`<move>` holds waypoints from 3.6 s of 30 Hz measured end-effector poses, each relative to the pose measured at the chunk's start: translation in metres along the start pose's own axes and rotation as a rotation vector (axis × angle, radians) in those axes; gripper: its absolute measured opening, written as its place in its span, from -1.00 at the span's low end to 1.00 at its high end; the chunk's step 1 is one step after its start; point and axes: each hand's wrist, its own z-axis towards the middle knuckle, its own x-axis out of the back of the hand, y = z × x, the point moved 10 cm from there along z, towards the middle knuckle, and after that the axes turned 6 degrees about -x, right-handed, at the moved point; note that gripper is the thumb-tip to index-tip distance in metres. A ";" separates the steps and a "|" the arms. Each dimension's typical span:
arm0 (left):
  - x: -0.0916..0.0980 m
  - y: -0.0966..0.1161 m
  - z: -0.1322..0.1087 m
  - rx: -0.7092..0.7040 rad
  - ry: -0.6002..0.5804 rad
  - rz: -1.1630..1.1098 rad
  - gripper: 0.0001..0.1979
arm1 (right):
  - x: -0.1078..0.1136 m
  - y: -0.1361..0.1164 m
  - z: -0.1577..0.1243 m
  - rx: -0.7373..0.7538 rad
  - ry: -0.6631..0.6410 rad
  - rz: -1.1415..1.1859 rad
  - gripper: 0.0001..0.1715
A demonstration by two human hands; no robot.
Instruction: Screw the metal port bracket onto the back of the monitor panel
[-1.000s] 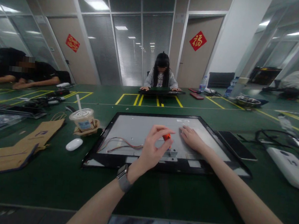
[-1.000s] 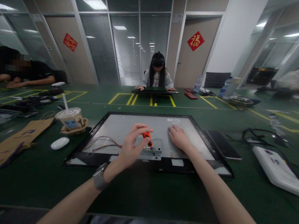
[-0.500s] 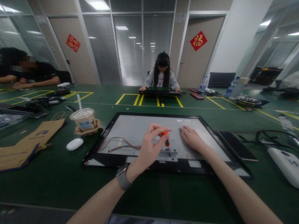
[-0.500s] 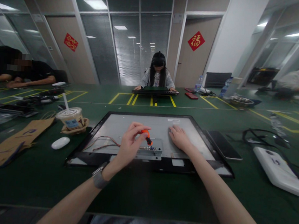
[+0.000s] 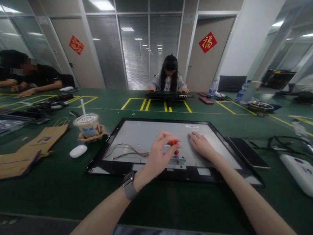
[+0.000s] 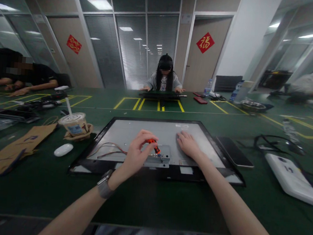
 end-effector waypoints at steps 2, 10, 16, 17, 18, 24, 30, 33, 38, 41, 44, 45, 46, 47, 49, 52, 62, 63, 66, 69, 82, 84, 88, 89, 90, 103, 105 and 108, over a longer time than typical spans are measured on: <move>-0.002 -0.001 -0.002 0.006 -0.007 0.002 -0.79 | 0.000 -0.001 0.000 0.000 0.005 -0.006 -0.43; -0.002 -0.004 -0.003 0.005 0.000 0.020 -0.77 | 0.000 0.000 0.000 -0.007 -0.004 0.009 -0.42; 0.000 -0.005 -0.004 0.010 0.001 0.054 -0.70 | 0.001 0.001 0.000 0.006 0.016 0.019 -0.43; -0.002 -0.006 -0.005 0.018 -0.017 0.038 -0.67 | 0.001 0.001 0.000 0.009 0.023 0.019 -0.44; -0.004 -0.007 -0.005 0.027 -0.035 0.023 -0.65 | 0.001 0.001 0.000 0.010 0.024 0.019 -0.44; -0.002 -0.001 -0.002 -0.011 -0.015 0.051 -0.80 | -0.002 0.000 0.000 0.001 -0.020 0.019 -0.42; -0.005 0.004 -0.002 -0.029 -0.066 0.025 -0.67 | -0.002 0.001 0.000 -0.019 -0.018 0.026 -0.43; -0.007 0.004 -0.003 -0.032 -0.072 0.027 -0.72 | -0.002 0.001 0.001 -0.008 -0.016 0.031 -0.42; -0.010 -0.005 -0.007 0.008 -0.069 0.018 -0.70 | -0.001 0.002 0.001 -0.001 0.010 0.028 -0.44; -0.014 -0.010 -0.009 0.054 -0.115 -0.045 -0.60 | 0.000 0.001 0.001 0.010 0.021 0.032 -0.45; -0.008 -0.005 -0.005 0.016 -0.097 0.021 -0.66 | 0.000 0.001 0.000 0.012 0.016 0.028 -0.45; -0.004 -0.002 -0.004 -0.004 -0.068 0.060 -0.70 | 0.000 0.001 0.000 0.010 0.011 0.025 -0.45; -0.001 0.000 -0.002 -0.015 -0.043 0.089 -0.73 | 0.000 0.001 0.000 0.008 0.006 0.022 -0.45; 0.002 0.002 -0.002 -0.020 -0.023 0.108 -0.75 | 0.000 0.001 0.000 0.007 0.002 0.020 -0.45; 0.002 0.002 -0.001 -0.012 -0.021 0.107 -0.72 | 0.000 0.001 0.000 0.005 0.000 0.016 -0.44; -0.003 0.000 -0.002 -0.008 -0.062 0.057 -0.62 | 0.000 0.001 0.000 0.005 0.009 0.020 -0.45; -0.003 0.007 -0.002 -0.036 -0.051 0.056 -0.66 | 0.001 0.001 -0.001 0.012 0.018 0.019 -0.44; -0.005 0.007 -0.003 -0.025 -0.067 0.042 -0.63 | 0.001 0.001 -0.001 0.011 0.016 0.019 -0.44; -0.007 0.005 -0.003 -0.007 -0.077 0.020 -0.66 | 0.001 0.001 -0.001 0.007 0.012 0.011 -0.43; -0.004 0.005 -0.002 -0.007 -0.026 0.033 -0.72 | 0.002 0.000 -0.001 0.009 0.005 0.001 -0.44; -0.001 0.009 -0.004 -0.060 0.014 0.104 -0.76 | 0.001 0.000 0.000 0.000 -0.015 -0.004 -0.43; 0.002 0.012 -0.005 -0.090 0.052 0.136 -0.77 | 0.001 -0.001 0.000 0.009 -0.010 0.004 -0.43; -0.001 0.011 -0.008 -0.087 0.040 0.079 -0.69 | 0.002 0.000 -0.001 0.003 -0.002 0.020 -0.43; -0.002 0.009 -0.008 -0.073 0.025 0.058 -0.68 | 0.002 0.000 -0.001 -0.002 -0.001 0.022 -0.43; -0.004 0.008 -0.008 -0.060 0.011 0.044 -0.69 | 0.003 0.000 -0.001 -0.004 -0.001 0.023 -0.43; 0.000 0.006 -0.003 -0.020 -0.009 0.010 -0.70 | 0.001 0.001 -0.001 -0.007 -0.019 0.013 -0.43; -0.002 0.003 0.000 0.021 -0.042 -0.020 -0.75 | 0.001 0.001 -0.001 -0.007 -0.007 0.015 -0.43; -0.001 -0.001 0.002 0.074 -0.039 -0.037 -0.81 | 0.001 0.001 -0.001 -0.006 0.012 0.013 -0.44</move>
